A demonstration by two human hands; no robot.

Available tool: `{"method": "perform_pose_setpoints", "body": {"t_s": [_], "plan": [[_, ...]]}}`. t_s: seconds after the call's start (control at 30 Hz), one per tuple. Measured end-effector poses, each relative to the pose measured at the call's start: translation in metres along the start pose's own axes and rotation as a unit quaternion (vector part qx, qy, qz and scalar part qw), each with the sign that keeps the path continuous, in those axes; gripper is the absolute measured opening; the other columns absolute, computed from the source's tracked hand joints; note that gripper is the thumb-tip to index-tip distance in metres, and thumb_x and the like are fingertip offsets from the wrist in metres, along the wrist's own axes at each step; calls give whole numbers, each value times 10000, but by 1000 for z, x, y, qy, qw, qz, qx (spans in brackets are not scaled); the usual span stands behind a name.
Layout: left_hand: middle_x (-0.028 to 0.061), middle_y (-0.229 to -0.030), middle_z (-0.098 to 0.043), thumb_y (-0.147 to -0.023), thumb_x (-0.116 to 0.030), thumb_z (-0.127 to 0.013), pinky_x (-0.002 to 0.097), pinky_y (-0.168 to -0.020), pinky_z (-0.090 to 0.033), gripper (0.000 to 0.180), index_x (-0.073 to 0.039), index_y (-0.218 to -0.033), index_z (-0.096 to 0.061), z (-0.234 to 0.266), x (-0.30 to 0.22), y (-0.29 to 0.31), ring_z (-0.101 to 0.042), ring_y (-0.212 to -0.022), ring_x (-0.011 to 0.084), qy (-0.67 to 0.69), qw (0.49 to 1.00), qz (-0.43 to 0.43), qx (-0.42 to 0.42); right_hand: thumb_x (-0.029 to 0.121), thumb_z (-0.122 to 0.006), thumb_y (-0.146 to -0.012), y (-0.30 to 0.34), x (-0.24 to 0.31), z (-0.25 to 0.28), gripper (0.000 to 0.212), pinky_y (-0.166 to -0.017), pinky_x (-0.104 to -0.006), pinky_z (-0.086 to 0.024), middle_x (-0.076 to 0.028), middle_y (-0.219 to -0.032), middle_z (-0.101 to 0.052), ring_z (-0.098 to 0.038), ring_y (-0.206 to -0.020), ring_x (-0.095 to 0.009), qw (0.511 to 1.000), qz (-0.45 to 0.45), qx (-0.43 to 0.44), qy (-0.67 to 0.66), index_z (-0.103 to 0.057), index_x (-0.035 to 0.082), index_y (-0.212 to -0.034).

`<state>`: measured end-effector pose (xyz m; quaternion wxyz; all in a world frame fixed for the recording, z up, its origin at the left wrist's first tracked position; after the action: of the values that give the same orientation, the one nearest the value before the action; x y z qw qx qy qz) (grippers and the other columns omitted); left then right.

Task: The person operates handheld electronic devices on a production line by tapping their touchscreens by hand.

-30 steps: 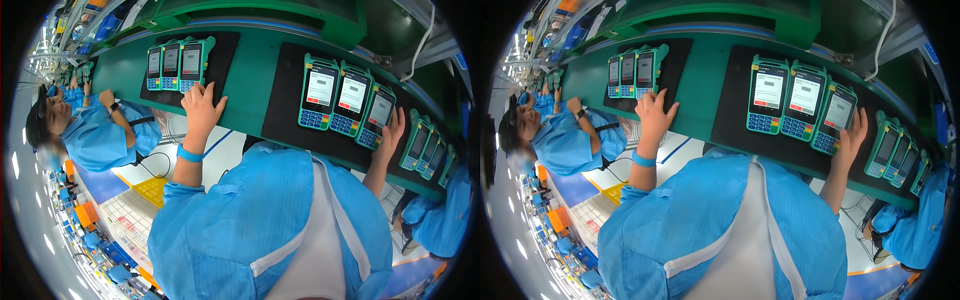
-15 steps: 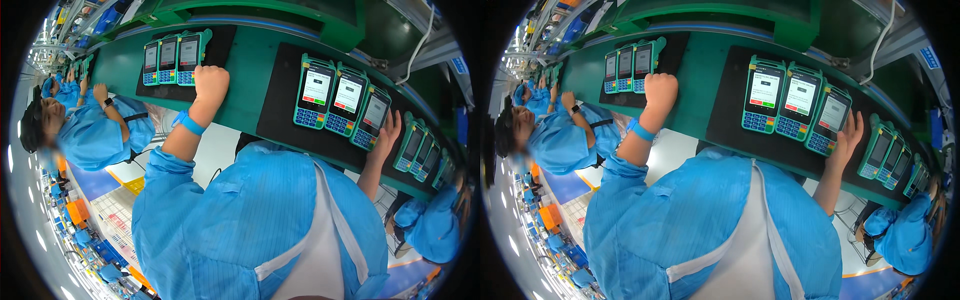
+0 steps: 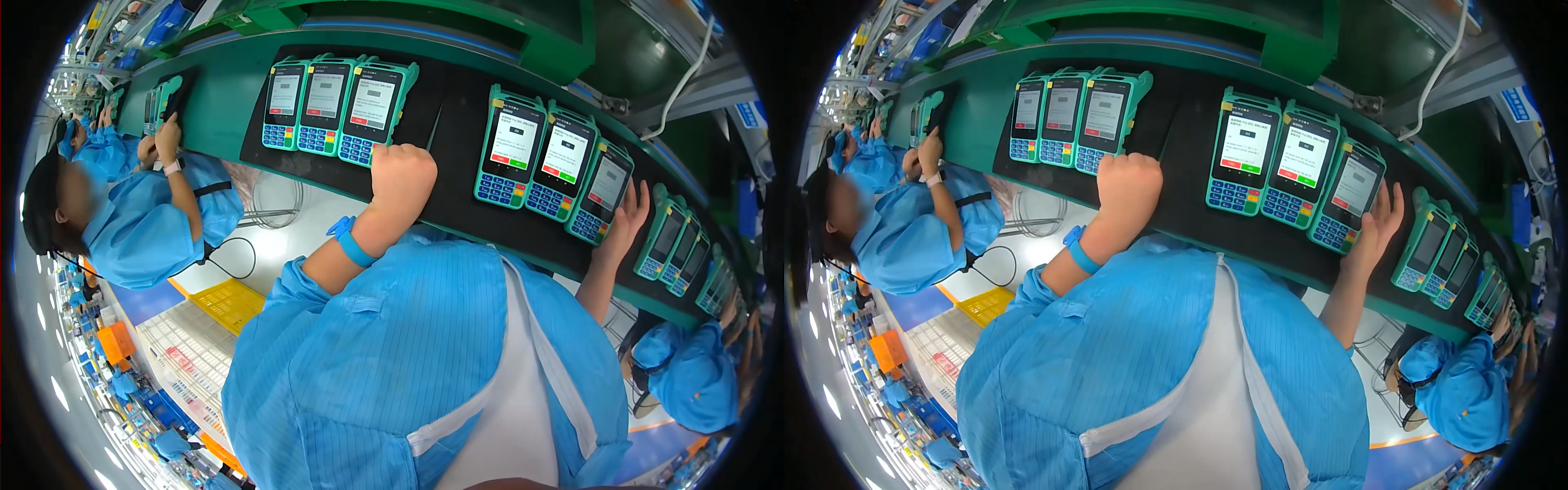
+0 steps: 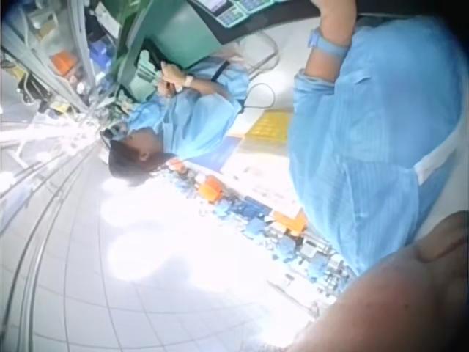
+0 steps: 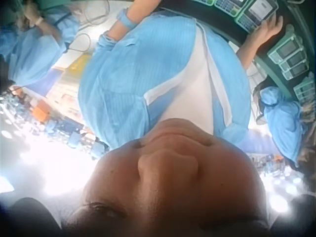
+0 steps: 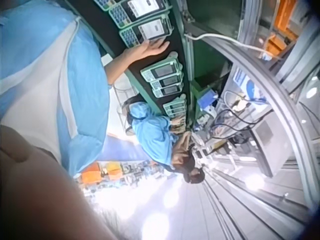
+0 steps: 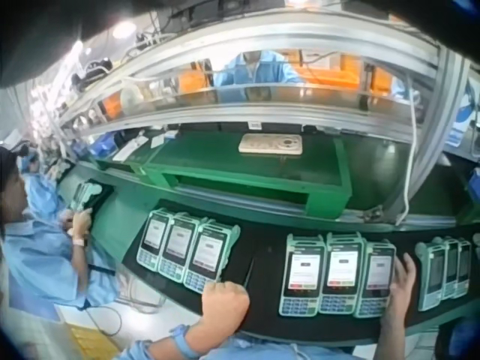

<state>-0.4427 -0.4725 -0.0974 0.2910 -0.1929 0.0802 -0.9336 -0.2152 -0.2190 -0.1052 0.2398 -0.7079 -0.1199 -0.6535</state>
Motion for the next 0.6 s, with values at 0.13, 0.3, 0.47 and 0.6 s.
{"method": "perform_pose_setpoints", "body": {"t_s": [0.13,0.3,0.47,0.6], "plan": [[55,-584,-536,-743,-170,-640,333,-529,-404,107,-74,-696,-632,6,0,9,-567,-559,202,43,999,12,16,224,-574,-804,1,0,-1,757,-1105,-435,-245,-266,-1432,-300,-297,-1349,-360,1000,2,-5,-6,-195,37,-1432],[50,-608,-568,-884,-272,-560,333,-486,-465,360,-3,-1110,-641,18,-6,17,-582,-516,216,257,960,89,66,194,-563,-804,0,-2,1,740,-1105,-427,-242,-258,-1428,-310,-304,-1344,-350,1000,0,0,-26,-201,43,-1432],[69,-748,-509,-802,-133,-646,333,-571,-438,451,-59,-1238,-554,29,-17,4,-526,-658,222,450,891,55,-14,149,-543,-785,0,-2,-1,733,-1120,-419,-206,-250,-1423,-329,-298,-1350,-338,1000,4,-4,-17,-208,48,-1429],[139,-1029,-502,-737,-189,-686,395,-805,-404,456,-147,-1185,-611,33,-33,-16,-483,-970,289,424,898,-78,-86,115,-532,-784,1,1,-2,716,-1127,-419,-184,-239,-1421,-337,-297,-1350,-332,1000,10,10,-17,-215,53,-1424]]}}
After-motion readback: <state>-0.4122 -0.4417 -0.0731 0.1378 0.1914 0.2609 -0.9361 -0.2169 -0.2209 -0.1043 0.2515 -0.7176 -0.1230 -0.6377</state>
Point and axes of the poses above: each hand's wrist, its own y-axis away from the middle knuckle, its own z-axis out of the back of the hand, x = y × z, the point moved 1 cm from there along -y, towards the middle knuckle
